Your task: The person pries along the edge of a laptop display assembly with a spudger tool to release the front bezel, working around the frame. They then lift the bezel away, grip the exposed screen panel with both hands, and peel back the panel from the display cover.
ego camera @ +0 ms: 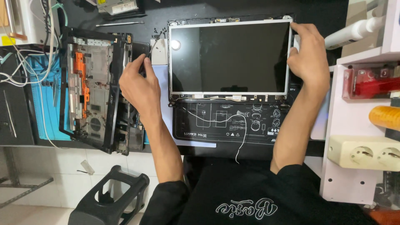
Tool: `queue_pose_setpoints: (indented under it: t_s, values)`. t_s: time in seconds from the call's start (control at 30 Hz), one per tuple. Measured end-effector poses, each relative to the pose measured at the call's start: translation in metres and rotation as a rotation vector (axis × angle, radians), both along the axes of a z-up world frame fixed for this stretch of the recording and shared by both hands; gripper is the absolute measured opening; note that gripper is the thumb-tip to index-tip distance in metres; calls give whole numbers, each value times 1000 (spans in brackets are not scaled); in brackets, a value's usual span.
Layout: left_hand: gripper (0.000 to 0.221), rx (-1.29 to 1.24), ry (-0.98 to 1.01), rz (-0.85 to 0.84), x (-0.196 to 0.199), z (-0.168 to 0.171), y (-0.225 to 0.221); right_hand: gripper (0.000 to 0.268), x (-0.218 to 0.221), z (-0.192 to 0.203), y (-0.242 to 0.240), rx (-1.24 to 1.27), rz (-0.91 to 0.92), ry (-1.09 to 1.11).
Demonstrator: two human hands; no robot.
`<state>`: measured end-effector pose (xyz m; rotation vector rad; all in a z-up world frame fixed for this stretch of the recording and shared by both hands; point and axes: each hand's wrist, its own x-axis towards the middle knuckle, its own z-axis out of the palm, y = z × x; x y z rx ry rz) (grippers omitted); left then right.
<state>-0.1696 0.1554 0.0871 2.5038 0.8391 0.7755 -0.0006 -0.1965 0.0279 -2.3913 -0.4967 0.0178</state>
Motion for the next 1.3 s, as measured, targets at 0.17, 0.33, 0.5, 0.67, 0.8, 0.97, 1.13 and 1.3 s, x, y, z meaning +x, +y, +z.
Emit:
queue_pose_setpoints:
  t_s: [0.17,0.33,0.5,0.67,0.8,0.97,1.13,1.3]
  values:
    - [17,13,30,5,13,18,1,59,1,0,-2,16,8,1]
    - [16,40,86,16,19,19,3,59,1,2,-1,17,2,18]
    - [15,60,106,20,20,15,5,58,0,2,-2,39,14,7]
    - [15,61,102,11,21,12,5,59,-2,-2,0,21,-25,19]
    - [15,27,105,19,22,17,2,59,-2,3,-1,70,2,41]
    - [15,10,67,19,17,29,-3,57,-1,7,1,31,14,-14]
    - [15,12,-18,-58,0,43,-9,56,-5,22,15,89,49,-205]
    - [21,-527,-23,-112,-13,80,-35,48,-18,61,50,457,217,55]
